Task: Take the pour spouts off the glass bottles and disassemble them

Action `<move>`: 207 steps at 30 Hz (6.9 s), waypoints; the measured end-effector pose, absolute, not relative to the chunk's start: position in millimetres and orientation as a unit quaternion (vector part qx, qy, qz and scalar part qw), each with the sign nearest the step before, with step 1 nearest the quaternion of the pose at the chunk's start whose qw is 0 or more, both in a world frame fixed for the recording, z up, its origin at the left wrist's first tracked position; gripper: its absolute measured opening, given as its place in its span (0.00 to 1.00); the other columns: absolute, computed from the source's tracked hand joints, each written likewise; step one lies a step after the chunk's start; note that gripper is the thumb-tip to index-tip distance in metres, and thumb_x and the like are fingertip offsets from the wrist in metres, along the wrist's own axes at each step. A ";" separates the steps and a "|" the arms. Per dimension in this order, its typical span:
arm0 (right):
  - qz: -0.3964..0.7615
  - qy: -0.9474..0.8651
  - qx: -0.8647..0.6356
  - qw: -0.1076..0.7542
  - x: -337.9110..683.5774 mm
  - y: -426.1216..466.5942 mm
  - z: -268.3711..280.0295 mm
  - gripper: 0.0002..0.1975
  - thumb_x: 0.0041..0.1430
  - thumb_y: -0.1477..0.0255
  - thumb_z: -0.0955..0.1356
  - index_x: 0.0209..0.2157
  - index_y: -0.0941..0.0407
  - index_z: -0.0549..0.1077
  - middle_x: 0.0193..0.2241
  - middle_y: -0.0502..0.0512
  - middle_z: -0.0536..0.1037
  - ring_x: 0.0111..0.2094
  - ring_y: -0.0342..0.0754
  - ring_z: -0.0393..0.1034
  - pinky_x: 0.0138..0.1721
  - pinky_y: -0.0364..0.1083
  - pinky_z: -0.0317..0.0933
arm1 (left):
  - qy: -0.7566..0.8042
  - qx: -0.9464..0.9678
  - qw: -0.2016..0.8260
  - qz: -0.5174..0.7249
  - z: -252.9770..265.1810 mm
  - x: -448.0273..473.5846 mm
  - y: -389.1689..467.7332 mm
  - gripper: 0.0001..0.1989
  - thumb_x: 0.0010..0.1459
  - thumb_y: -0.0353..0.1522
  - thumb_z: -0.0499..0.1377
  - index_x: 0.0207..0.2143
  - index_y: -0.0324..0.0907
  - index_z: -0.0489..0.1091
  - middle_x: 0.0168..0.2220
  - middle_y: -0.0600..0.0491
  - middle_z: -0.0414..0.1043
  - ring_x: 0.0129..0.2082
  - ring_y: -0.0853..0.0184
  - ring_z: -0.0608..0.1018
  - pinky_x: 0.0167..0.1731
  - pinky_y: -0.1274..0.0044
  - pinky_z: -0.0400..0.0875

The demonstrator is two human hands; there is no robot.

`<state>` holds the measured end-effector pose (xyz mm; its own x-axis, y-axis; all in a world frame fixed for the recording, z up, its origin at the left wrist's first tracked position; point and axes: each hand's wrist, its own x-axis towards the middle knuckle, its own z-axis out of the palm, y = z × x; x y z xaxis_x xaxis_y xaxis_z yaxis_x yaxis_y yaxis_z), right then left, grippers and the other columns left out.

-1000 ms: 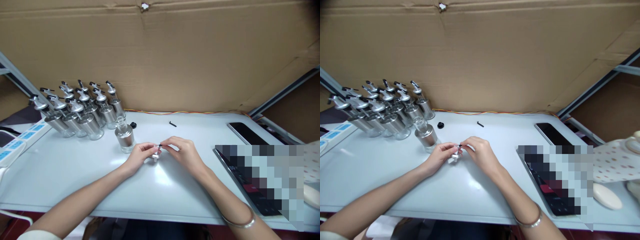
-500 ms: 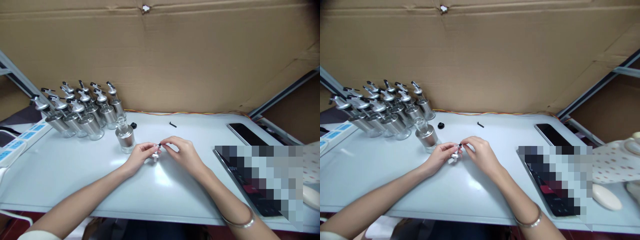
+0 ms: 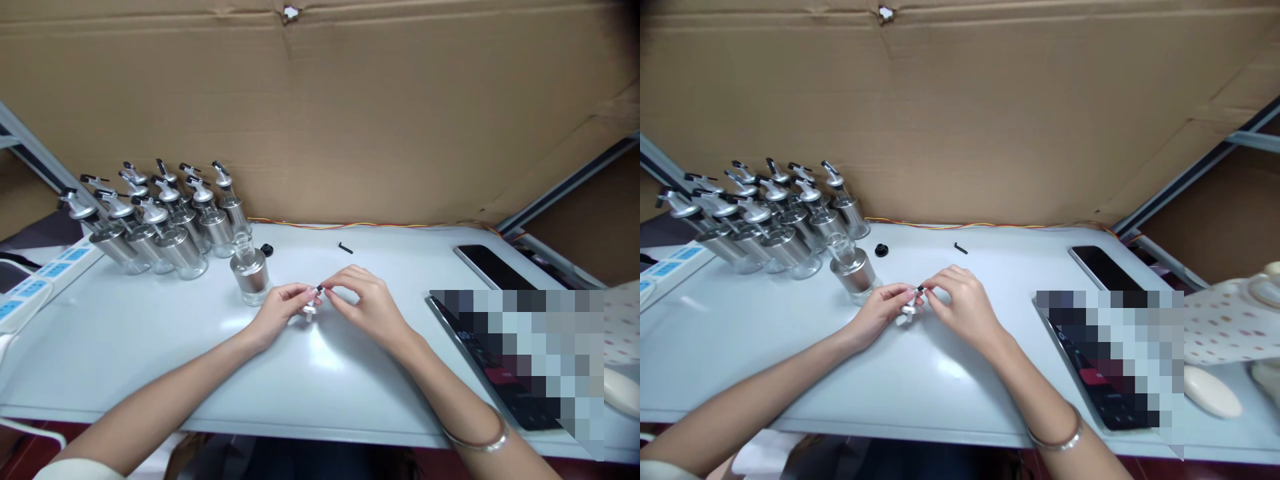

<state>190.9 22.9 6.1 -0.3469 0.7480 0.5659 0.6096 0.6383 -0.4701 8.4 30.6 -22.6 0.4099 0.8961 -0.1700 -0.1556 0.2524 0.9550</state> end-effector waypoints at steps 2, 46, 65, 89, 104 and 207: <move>0.083 -0.821 -0.407 0.391 192.3 24.6 4.6 0.05 0.58 0.76 0.66 0.32 0.56 0.75 0.28 0.53 0.79 0.32 0.48 0.70 0.35 0.48 0.63 | 0.387 0.481 0.691 0.377 -23.1 8.4 31.2 0.16 0.51 0.41 0.63 0.34 0.38 0.76 0.34 0.49 0.76 0.33 0.70 0.74 0.36 0.78 0.65; 0.137 -0.852 -0.383 0.330 198.5 29.1 1.4 0.06 0.57 0.78 0.68 0.31 0.55 0.77 0.27 0.50 0.79 0.26 0.43 0.70 0.33 0.44 0.61 | 0.407 0.595 0.609 0.330 -16.5 5.3 30.7 0.13 0.52 0.38 0.60 0.28 0.37 0.75 0.29 0.50 0.74 0.31 0.67 0.71 0.36 0.77 0.62; 0.167 -0.839 -0.402 0.327 191.4 25.5 2.6 0.04 0.61 0.75 0.65 0.34 0.56 0.71 0.32 0.54 0.77 0.33 0.46 0.72 0.36 0.46 0.64 | 0.404 0.519 0.655 0.373 -20.8 9.5 30.5 0.31 0.47 0.39 0.65 0.51 0.44 0.56 0.39 0.53 0.66 0.36 0.68 0.75 0.40 0.74 0.68; 0.140 -0.812 -0.390 0.411 191.9 18.6 11.1 0.01 0.63 0.73 0.63 0.35 0.54 0.67 0.40 0.57 0.76 0.42 0.47 0.72 0.42 0.46 0.64 | 0.580 0.639 0.258 0.435 -39.6 -9.3 97.7 0.35 0.48 0.18 0.48 0.60 0.39 0.46 0.65 0.41 0.39 0.67 0.60 0.43 0.65 0.65 0.41; 0.117 -0.782 -0.390 0.472 189.8 15.8 14.9 0.02 0.60 0.75 0.64 0.34 0.54 0.65 0.30 0.52 0.74 0.30 0.44 0.68 0.32 0.43 0.64 | 0.487 0.728 0.325 0.357 -21.6 -6.0 66.1 0.09 0.52 0.29 0.60 0.38 0.41 0.70 0.39 0.51 0.70 0.36 0.66 0.71 0.37 0.75 0.65; 0.296 -0.762 -0.460 0.346 182.1 17.8 13.8 0.09 0.59 0.70 0.65 0.39 0.56 0.76 0.25 0.51 0.73 0.26 0.42 0.66 0.29 0.42 0.62 | 0.452 0.606 0.484 0.441 -22.0 5.2 20.4 0.10 0.51 0.35 0.61 0.33 0.41 0.62 0.32 0.55 0.66 0.30 0.71 0.70 0.32 0.79 0.65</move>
<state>182.1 17.8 13.8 -0.3365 0.9064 0.2554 0.4970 0.4013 -0.7694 5.2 20.4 -22.0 0.2023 0.9745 0.0970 0.1199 -0.1230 0.9851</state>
